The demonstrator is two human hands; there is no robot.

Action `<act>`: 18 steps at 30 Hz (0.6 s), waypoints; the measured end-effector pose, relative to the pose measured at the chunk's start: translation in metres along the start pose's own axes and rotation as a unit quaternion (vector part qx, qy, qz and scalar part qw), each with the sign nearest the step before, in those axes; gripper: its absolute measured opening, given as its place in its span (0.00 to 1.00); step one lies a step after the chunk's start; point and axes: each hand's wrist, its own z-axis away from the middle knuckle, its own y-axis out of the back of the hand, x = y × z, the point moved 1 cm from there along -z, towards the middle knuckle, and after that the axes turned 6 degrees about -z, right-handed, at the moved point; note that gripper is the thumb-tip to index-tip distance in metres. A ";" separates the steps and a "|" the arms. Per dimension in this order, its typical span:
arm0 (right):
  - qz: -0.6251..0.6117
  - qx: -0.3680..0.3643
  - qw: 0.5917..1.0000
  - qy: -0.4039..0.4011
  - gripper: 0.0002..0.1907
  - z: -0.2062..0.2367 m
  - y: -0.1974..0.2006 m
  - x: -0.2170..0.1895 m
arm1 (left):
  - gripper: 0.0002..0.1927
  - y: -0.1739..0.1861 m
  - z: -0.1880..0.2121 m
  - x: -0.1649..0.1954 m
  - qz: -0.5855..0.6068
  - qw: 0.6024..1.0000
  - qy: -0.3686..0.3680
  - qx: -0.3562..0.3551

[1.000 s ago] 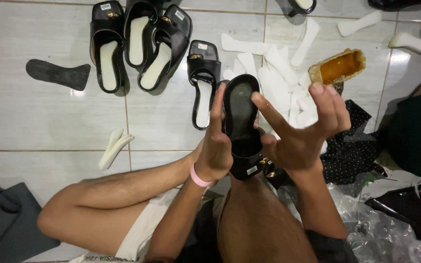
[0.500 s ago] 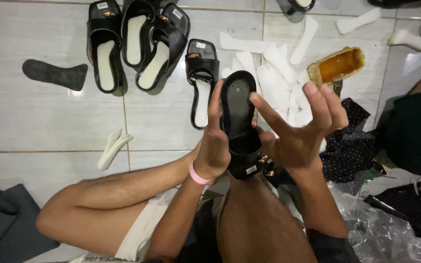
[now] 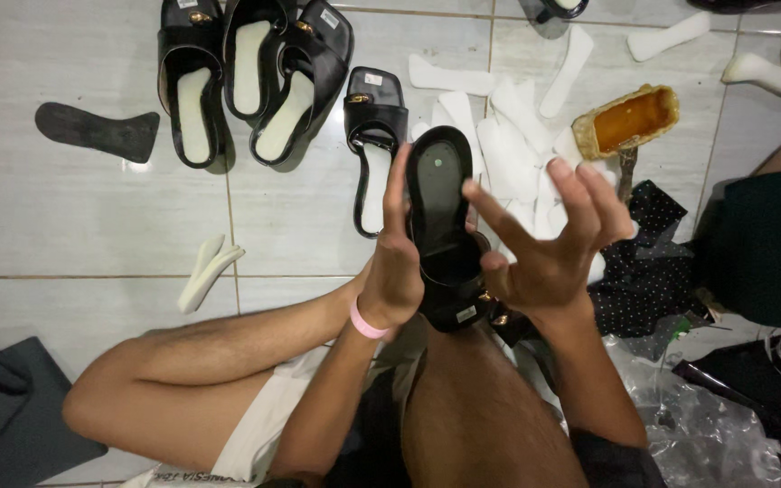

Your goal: The person sits on the floor and inspects a black slipper, turning it over to examine the sole and upper. They repeatedly rub the insole and upper with their fingers while handling the slipper one at a time.

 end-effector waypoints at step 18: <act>0.040 -0.008 0.999 0.000 0.24 -0.004 -0.012 -0.006 | 0.56 0.001 0.003 -0.004 0.009 1.000 -0.003 0.009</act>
